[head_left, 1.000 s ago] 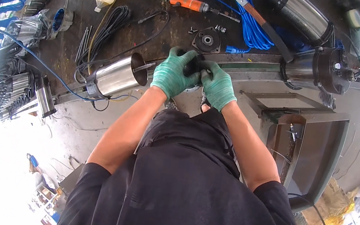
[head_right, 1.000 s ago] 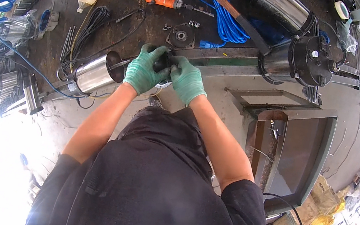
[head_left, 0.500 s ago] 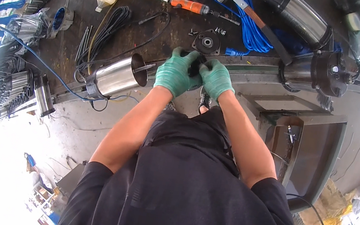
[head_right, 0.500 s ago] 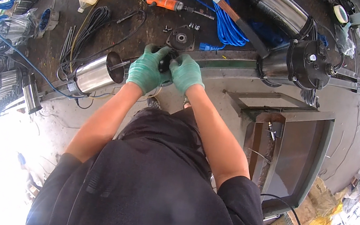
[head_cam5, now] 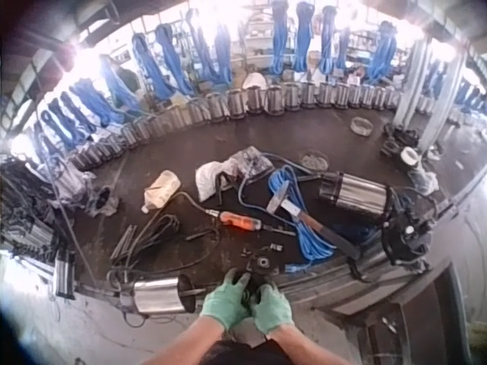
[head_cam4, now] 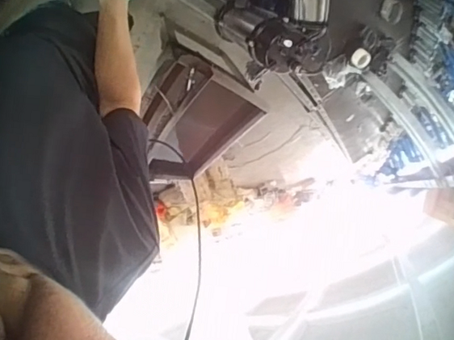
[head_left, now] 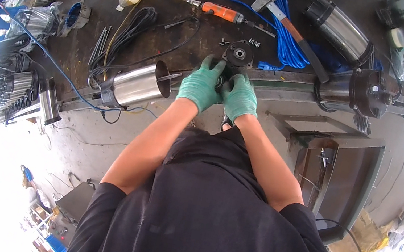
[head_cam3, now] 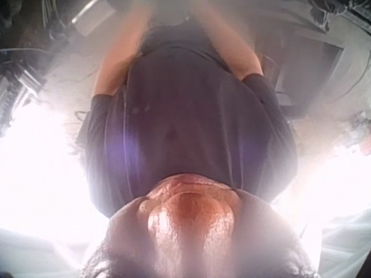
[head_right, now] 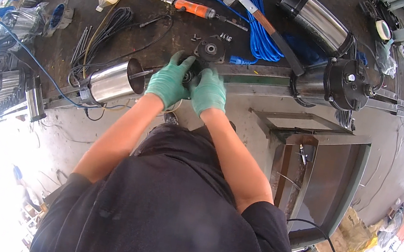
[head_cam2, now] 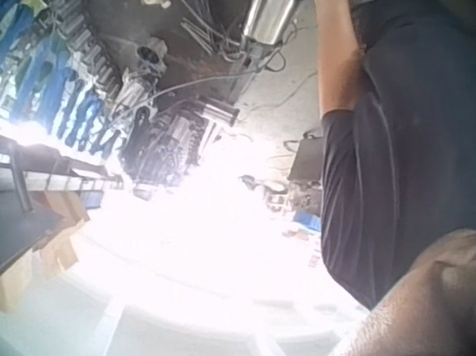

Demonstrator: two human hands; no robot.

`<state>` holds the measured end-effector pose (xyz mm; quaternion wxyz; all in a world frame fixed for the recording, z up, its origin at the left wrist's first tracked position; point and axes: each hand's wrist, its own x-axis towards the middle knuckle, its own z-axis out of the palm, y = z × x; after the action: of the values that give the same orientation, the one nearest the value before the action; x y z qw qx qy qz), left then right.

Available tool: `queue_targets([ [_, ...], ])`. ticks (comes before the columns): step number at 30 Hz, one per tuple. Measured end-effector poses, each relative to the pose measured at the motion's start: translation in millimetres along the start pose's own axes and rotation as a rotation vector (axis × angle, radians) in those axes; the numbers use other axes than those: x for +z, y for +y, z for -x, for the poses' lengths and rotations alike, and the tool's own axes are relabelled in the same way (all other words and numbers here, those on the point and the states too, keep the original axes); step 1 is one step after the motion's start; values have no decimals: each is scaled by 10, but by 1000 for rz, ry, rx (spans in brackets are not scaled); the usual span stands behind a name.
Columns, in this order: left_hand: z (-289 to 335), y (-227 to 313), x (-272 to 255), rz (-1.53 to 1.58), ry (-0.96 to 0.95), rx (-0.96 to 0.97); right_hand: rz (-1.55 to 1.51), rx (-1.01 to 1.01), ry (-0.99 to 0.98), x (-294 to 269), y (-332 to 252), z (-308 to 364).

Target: The person wipes the inside of a silver metal cylinder and a black pump component with a blue cloth. They apply a liquid from a small container onto the black component using a brush and then insert the component into the cylinder.

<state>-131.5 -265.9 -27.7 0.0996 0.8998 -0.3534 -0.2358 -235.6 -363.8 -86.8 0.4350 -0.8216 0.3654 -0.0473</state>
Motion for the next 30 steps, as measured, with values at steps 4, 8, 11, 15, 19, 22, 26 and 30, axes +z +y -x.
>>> queue_targets([
  [4, 134, -294, -237, 2, 134, 246, 86, -256, -85, -401, -210, -33],
  [8, 244, -386, -657, -26, 211, 565, -190, -225, -438, -797, -592, 11],
  [11, 398, -393, -958, 30, 211, 609, -301, -225, -487, -972, -873, 36],
  [15, 572, -401, -1256, -120, 233, 711, -107, -262, -682, -1058, -1075, 10],
  [19, 800, -520, -1385, 3, 300, 735, -245, -314, -732, -1090, -1256, 244],
  [22, 989, -668, -1299, 226, 414, 732, -386, -336, -750, -1107, -1485, 456],
  [26, 1276, -845, -1261, 500, 454, 535, -314, -642, -639, -935, -1368, 518],
  [30, 1431, -1172, -1123, 759, 423, 337, -254, -444, -739, -927, -1450, 637],
])
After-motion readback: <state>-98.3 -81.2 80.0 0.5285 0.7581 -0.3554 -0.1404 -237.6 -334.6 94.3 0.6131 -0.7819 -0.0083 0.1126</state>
